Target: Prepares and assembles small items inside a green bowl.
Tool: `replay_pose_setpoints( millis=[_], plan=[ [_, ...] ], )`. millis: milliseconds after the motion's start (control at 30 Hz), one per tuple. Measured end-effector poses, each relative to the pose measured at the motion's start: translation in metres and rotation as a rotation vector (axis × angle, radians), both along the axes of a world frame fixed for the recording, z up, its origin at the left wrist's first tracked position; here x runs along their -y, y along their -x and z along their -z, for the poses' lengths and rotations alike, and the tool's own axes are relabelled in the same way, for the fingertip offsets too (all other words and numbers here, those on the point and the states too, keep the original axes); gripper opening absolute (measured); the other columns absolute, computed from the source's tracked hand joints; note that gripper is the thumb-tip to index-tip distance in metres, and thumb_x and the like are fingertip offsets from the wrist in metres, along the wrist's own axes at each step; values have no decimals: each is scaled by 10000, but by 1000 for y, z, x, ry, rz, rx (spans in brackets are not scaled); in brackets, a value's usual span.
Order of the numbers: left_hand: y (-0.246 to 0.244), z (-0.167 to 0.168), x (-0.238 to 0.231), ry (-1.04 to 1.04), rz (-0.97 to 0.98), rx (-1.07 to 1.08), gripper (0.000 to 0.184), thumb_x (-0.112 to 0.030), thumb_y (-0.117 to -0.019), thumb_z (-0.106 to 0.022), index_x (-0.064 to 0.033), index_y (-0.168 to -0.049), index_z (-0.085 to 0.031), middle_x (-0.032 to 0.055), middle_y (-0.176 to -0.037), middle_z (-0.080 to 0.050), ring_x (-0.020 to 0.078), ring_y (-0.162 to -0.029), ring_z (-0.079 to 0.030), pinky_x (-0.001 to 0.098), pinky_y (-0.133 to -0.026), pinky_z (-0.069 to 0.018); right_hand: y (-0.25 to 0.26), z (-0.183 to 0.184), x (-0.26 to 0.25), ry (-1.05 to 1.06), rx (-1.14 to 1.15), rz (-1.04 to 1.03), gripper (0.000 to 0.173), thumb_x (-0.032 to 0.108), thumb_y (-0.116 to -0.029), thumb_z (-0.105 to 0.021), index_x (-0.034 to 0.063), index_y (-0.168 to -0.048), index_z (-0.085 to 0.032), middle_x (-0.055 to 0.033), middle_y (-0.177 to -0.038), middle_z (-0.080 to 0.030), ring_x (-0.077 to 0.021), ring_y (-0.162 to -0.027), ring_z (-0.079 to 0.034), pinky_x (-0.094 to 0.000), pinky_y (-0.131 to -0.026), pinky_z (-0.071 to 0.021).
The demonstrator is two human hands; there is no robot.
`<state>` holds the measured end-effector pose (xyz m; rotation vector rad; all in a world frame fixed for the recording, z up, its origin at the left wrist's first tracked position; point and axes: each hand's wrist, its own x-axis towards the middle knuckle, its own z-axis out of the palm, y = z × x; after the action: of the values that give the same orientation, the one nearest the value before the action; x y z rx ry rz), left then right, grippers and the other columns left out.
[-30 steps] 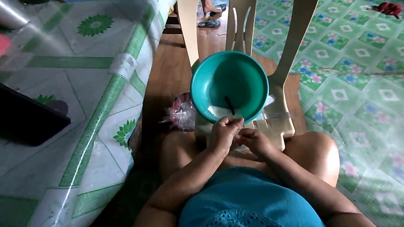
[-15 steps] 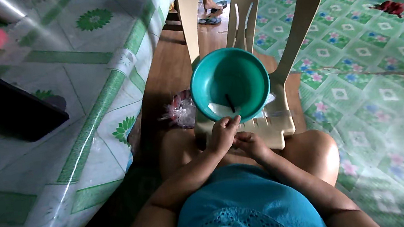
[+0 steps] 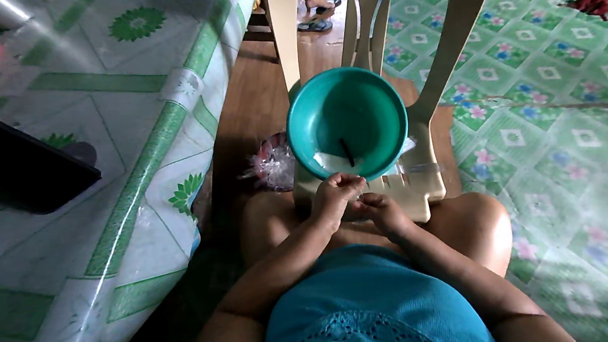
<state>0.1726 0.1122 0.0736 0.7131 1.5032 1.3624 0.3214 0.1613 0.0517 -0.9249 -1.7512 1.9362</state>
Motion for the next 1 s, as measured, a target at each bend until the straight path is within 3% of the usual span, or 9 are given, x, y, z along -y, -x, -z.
replay_pose_setpoints(
  millis=[100, 267, 433, 533, 633, 700, 800, 900, 1000],
  plan=[
    [1, -3, 1, -23, 101, 67, 300, -166, -1019, -633, 0, -1268, -655, 83, -1076, -712, 143, -956, -685, 304, -877, -568, -1, 2, -1, 66, -48, 92, 165, 122, -1031, -578, 23, -940, -675, 13, -823, -679, -58, -761, -651, -269, -756, -570],
    [-4, -5, 6, 22, 65, -27, 128, -136, -937, -742, -17, -982, -726, 51, -907, -717, 103, -841, -671, 280, -814, -561, -3, 2, -1, 4, 8, 31, 153, 144, -1008, -633, 35, -924, -700, 30, -816, -675, -38, -766, -644, -258, -774, -566],
    [-2, -1, 5, 58, 67, -10, 146, -155, -905, -785, -34, -947, -715, 50, -891, -702, 115, -845, -660, 297, -817, -555, -9, 2, -4, -37, -4, -49, 184, 193, -1011, -623, 27, -1076, -669, 20, -922, -680, -32, -855, -650, -257, -837, -560],
    [0, -1, 6, 65, 63, -21, 147, -140, -897, -789, -31, -955, -710, 52, -910, -704, 112, -864, -664, 298, -836, -558, -23, -13, -13, -328, 42, 80, 205, 180, -976, -644, -7, -1059, -638, -29, -923, -647, -66, -853, -627, -278, -807, -548],
    [0, -1, 8, 70, 76, -33, 163, -145, -885, -798, -34, -957, -703, 48, -903, -702, 103, -844, -662, 284, -804, -559, -35, -17, -31, -809, -106, 95, 173, 107, -894, -718, -3, -1014, -662, -121, -1109, -650, -205, -1102, -612, -412, -977, -529],
    [-2, -2, 10, 53, 97, -16, 153, -134, -890, -791, -36, -963, -700, 44, -895, -700, 98, -840, -661, 280, -805, -560, -35, -26, -38, -1018, -132, 33, 116, 97, -898, -682, 56, -1001, -715, -133, -1238, -629, -271, -1219, -558, -472, -1048, -476],
    [-5, -4, 9, 42, 114, -39, 134, -117, -885, -795, -40, -947, -704, 33, -866, -698, 85, -814, -655, 266, -788, -553, -29, -37, -44, -1180, -41, -28, 106, 112, -912, -652, 109, -942, -753, -129, -1284, -633, -325, -1220, -561, -562, -1033, -453],
    [-3, -4, 10, 36, 115, -83, 139, -133, -870, -812, -51, -927, -716, 21, -842, -705, 71, -795, -661, 261, -779, -558, -22, -45, -52, -1341, 10, -102, 125, 187, -949, -657, 134, -877, -745, -118, -1279, -655, -336, -1215, -582, -574, -1019, -440],
    [3, -3, 11, 50, 116, -139, 136, -150, -879, -805, -54, -935, -726, 19, -862, -709, 72, -816, -662, 270, -790, -554, -20, -60, -60, -1424, 56, -79, 139, 164, -966, -636, 109, -881, -731, -128, -1268, -669, -360, -1204, -602, -600, -1024, -434]
  ],
)
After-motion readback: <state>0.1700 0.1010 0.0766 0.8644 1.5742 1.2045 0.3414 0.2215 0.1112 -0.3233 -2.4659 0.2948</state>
